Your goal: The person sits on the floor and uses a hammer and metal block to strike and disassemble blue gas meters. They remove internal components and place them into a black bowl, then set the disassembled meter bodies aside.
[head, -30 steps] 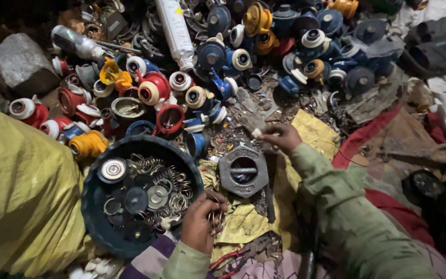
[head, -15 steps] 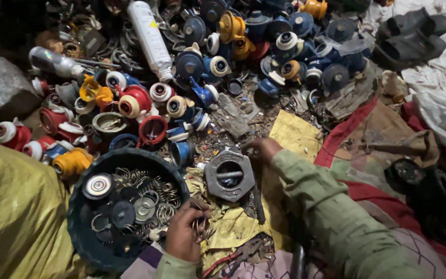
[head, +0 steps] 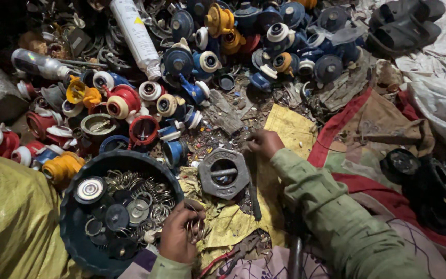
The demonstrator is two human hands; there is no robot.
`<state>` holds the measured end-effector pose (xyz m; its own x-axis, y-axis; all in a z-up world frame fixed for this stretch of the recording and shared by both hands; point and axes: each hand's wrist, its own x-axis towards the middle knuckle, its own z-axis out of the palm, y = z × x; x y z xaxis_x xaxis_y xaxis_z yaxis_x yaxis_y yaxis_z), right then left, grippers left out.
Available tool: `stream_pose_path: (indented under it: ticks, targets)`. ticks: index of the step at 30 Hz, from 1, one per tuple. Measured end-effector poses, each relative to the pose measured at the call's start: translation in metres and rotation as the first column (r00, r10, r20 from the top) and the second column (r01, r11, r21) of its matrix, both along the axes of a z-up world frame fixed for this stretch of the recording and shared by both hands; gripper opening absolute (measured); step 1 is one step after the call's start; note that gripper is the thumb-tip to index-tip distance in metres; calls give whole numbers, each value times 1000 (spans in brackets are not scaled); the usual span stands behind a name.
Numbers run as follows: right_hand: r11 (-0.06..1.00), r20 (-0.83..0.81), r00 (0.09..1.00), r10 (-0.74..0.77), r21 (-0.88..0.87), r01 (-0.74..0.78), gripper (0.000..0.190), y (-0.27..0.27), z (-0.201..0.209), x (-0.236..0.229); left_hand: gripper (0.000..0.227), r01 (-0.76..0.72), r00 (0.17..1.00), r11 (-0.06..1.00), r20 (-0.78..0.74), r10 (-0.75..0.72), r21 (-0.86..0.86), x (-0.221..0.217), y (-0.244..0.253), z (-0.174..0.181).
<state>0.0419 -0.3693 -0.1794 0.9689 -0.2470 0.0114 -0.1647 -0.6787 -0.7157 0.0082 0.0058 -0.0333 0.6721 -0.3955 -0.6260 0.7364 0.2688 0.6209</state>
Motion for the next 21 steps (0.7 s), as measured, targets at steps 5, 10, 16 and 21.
stream_pose_path:
  ticks: [5, 10, 16, 21]
  targets:
    - [968, -185, 969, -166, 159, 196, 45, -11, 0, 15, 20, 1, 998, 999, 55, -4, 46, 1, 0, 1]
    - [966, -228, 940, -252, -115, 231, 48, -60, 15, 1, 19, 1, 1000, 1000, 28, -2, 13, -4, 5, 0]
    - [909, -210, 942, -260, -383, 166, 37, -135, 32, -64, 18, 30, 999, 999, 35, -31, 19, 0, 1, 1]
    - [865, -315, 850, -422, -422, 273, 32, -122, -1, -90, 20, 146, 479, 963, 836, -268, 225, -2, 10, 6]
